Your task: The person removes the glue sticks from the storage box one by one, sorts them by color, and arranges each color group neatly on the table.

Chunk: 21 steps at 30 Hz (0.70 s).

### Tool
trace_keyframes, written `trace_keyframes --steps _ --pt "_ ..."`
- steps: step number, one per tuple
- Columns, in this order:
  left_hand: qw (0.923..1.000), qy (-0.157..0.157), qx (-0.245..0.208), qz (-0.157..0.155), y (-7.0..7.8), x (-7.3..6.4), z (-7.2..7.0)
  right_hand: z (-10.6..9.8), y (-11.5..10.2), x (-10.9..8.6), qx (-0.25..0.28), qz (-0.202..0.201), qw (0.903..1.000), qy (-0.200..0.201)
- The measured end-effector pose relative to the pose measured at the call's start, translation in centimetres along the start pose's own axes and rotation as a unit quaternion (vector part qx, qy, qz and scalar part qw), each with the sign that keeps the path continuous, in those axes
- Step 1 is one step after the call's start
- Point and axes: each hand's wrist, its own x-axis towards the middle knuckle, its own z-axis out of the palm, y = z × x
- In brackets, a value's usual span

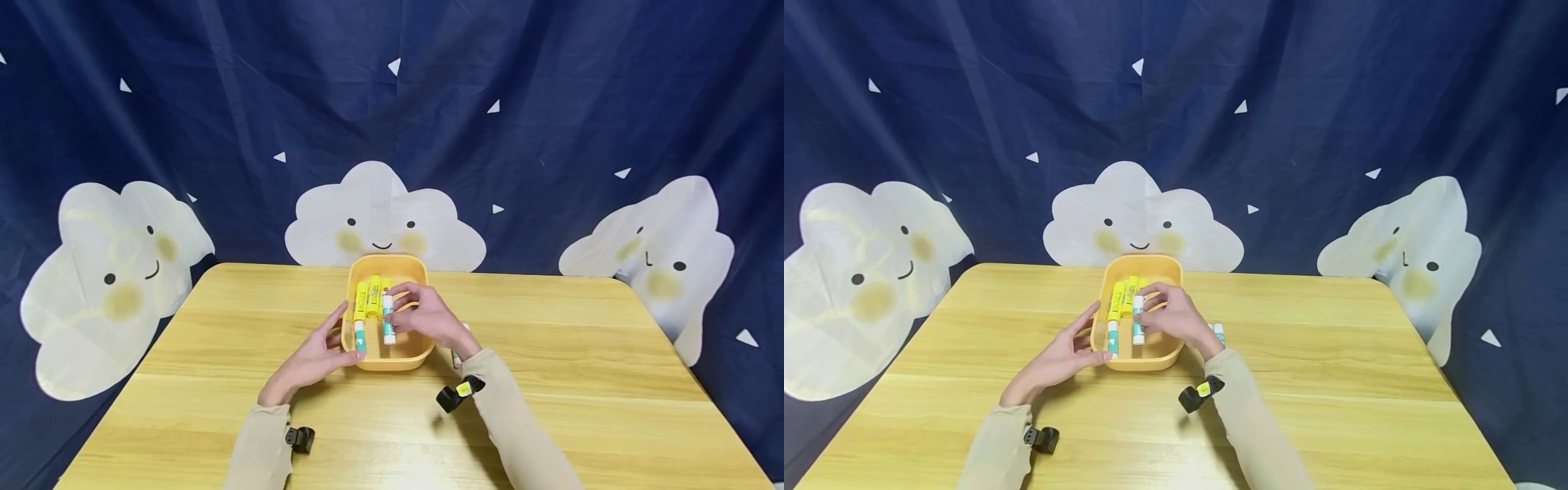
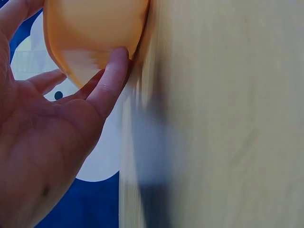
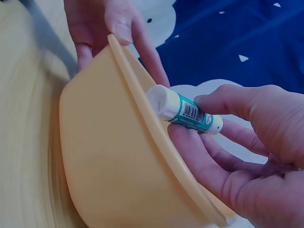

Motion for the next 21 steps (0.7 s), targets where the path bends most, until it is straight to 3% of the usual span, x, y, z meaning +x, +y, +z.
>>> trace_keyframes --steps 5,10,21 --pt "0.9999 0.007 0.006 -0.009 0.0 0.0 0.1 -1.0 -0.1 -0.4 0.001 0.001 0.9999 0.016" --pt "1.0000 -0.001 0.001 0.002 -0.1 0.0 0.0 -2.1 -0.3 -0.8 -0.003 0.009 0.9992 0.039" --pt "1.0000 -0.004 -0.007 0.002 -0.1 0.1 -0.1 -4.1 -0.9 -1.8 -0.015 0.011 0.9983 0.055"
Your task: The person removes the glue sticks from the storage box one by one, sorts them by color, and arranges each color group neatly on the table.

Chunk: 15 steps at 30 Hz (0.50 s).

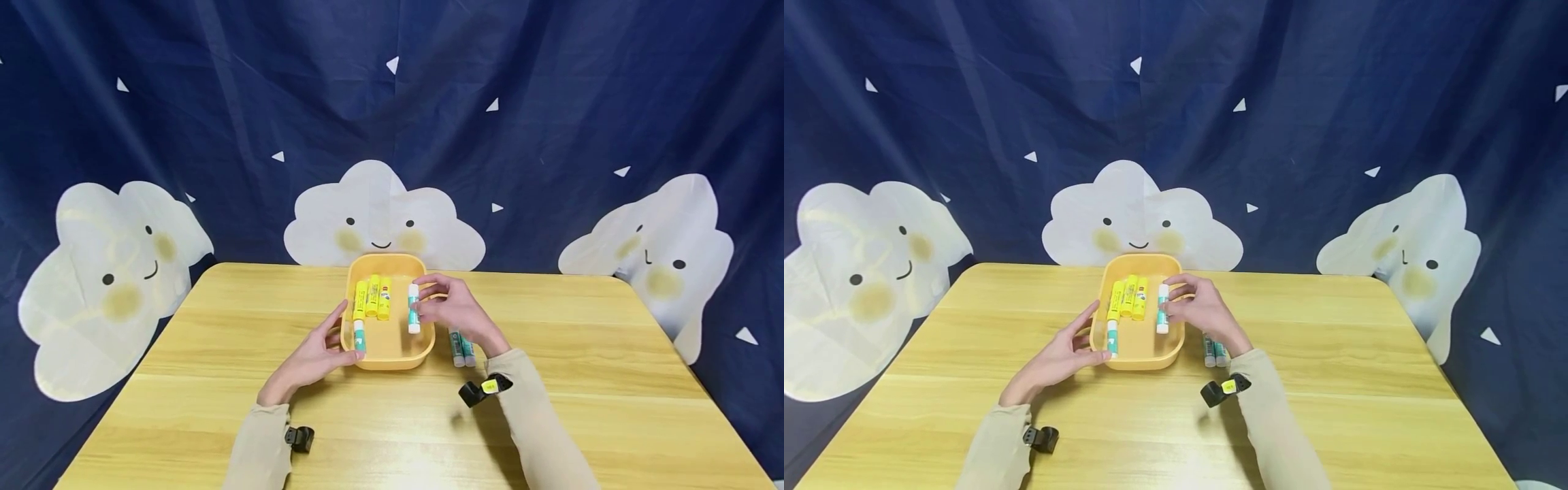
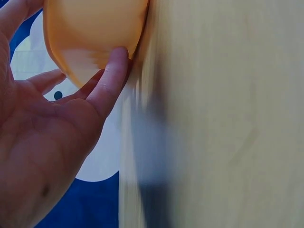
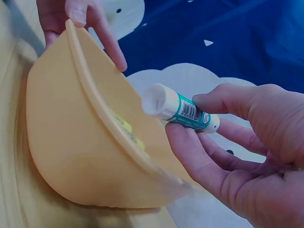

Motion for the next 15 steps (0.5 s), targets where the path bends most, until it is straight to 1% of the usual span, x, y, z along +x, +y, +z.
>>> trace_keyframes --steps 6,15 --pt "1.0000 -0.004 0.003 0.005 0.1 -0.1 -0.1 -1.0 -0.2 -0.4 -0.011 -0.011 0.9999 0.003" --pt "1.0000 -0.006 0.001 0.004 -0.1 -0.1 -0.1 -2.6 0.1 -1.2 -0.014 0.002 0.9998 0.011"
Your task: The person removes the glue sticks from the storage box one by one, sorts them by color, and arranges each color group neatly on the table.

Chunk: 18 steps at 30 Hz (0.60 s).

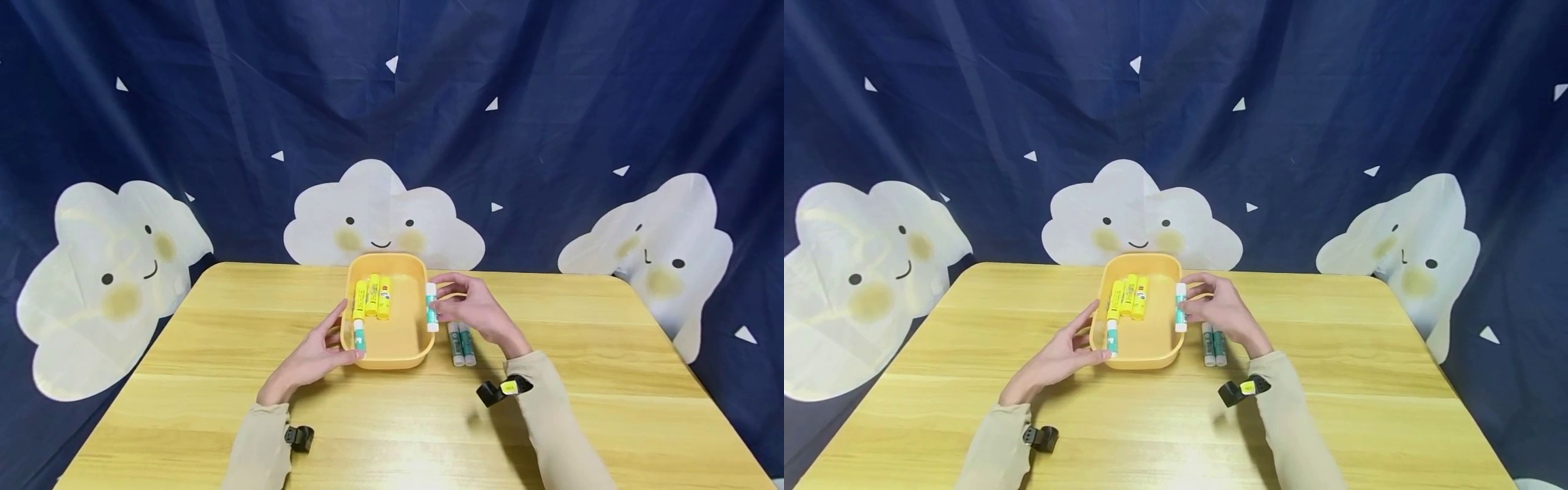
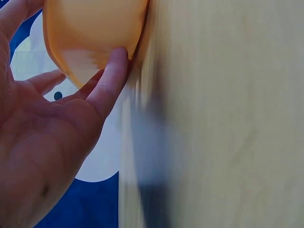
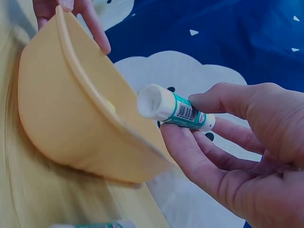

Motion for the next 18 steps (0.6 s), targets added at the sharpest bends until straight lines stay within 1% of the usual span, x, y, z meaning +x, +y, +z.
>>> trace_keyframes --steps 6,12,18 --pt "1.0000 0.002 0.001 0.001 0.0 0.0 -0.1 -1.0 0.4 -0.5 -0.016 -0.002 0.9999 0.001" --pt "0.9999 0.007 0.007 -0.002 0.0 0.0 -0.1 -2.0 1.1 -0.8 -0.011 -0.003 0.9999 0.007" --pt "1.0000 0.004 0.002 -0.002 0.1 -0.1 0.0 -3.0 1.8 -1.4 -0.015 -0.004 0.9998 0.011"
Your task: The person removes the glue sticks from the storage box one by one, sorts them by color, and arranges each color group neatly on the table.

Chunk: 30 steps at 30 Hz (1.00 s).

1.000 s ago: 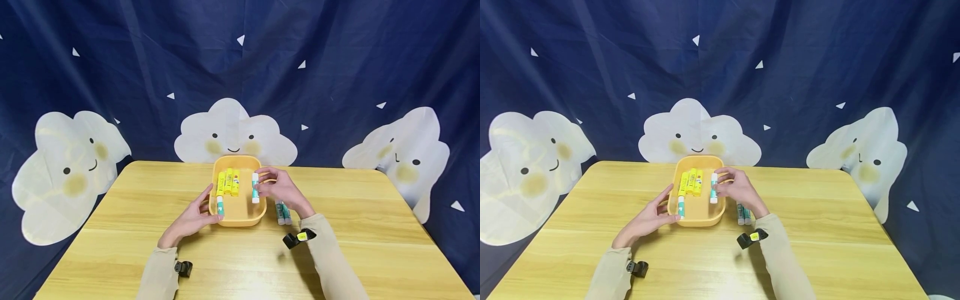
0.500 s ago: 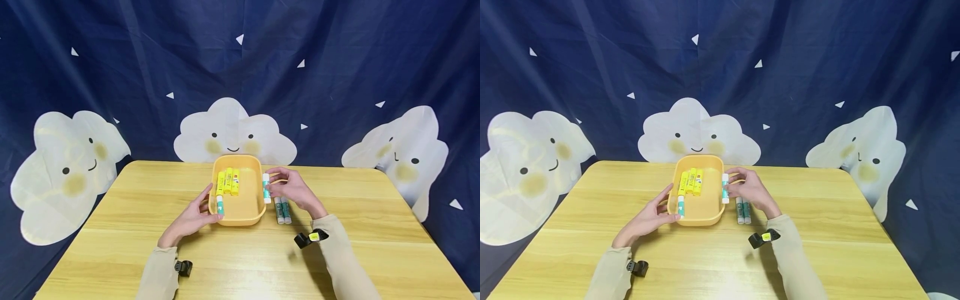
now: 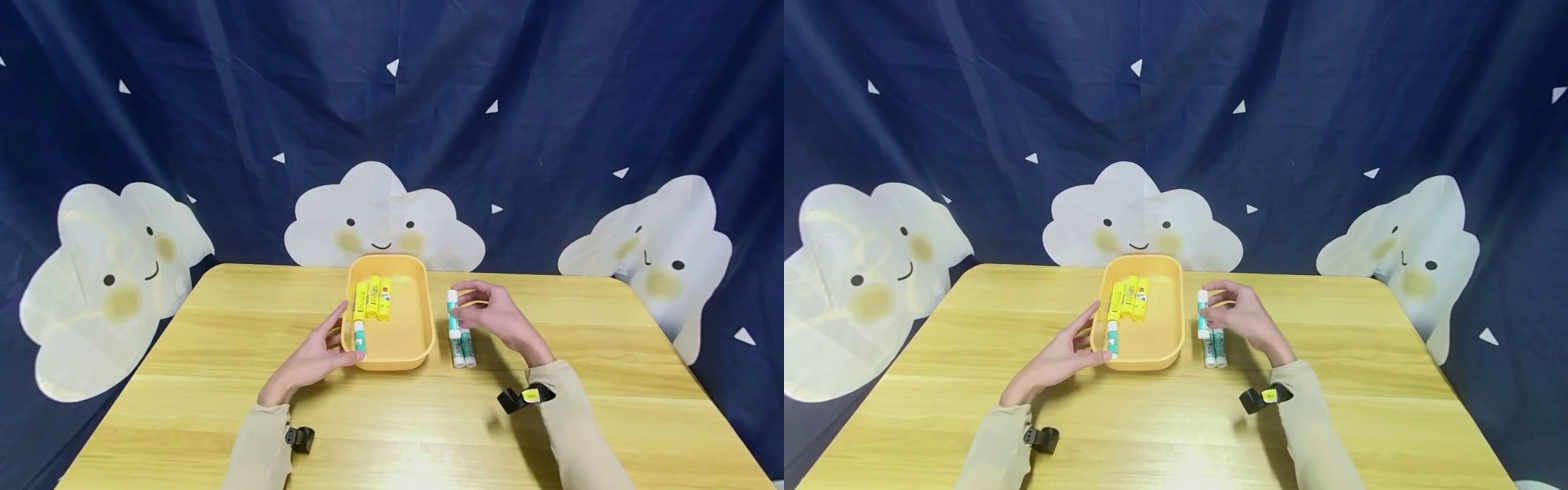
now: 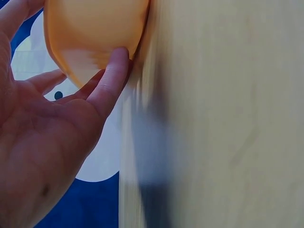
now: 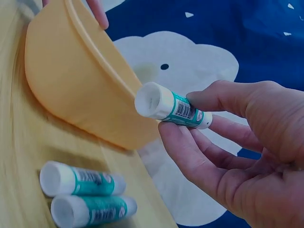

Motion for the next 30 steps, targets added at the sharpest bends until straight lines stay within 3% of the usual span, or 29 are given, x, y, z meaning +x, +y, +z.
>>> trace_keyframes --steps 14,30 --pt "1.0000 -0.003 0.001 0.003 -0.2 0.0 0.0 -2.2 1.7 -1.8 -0.020 0.008 0.9996 0.019" --pt "1.0000 -0.002 0.001 0.004 -0.2 0.1 0.0 -3.3 3.9 -2.9 -0.022 0.030 0.9992 0.016"
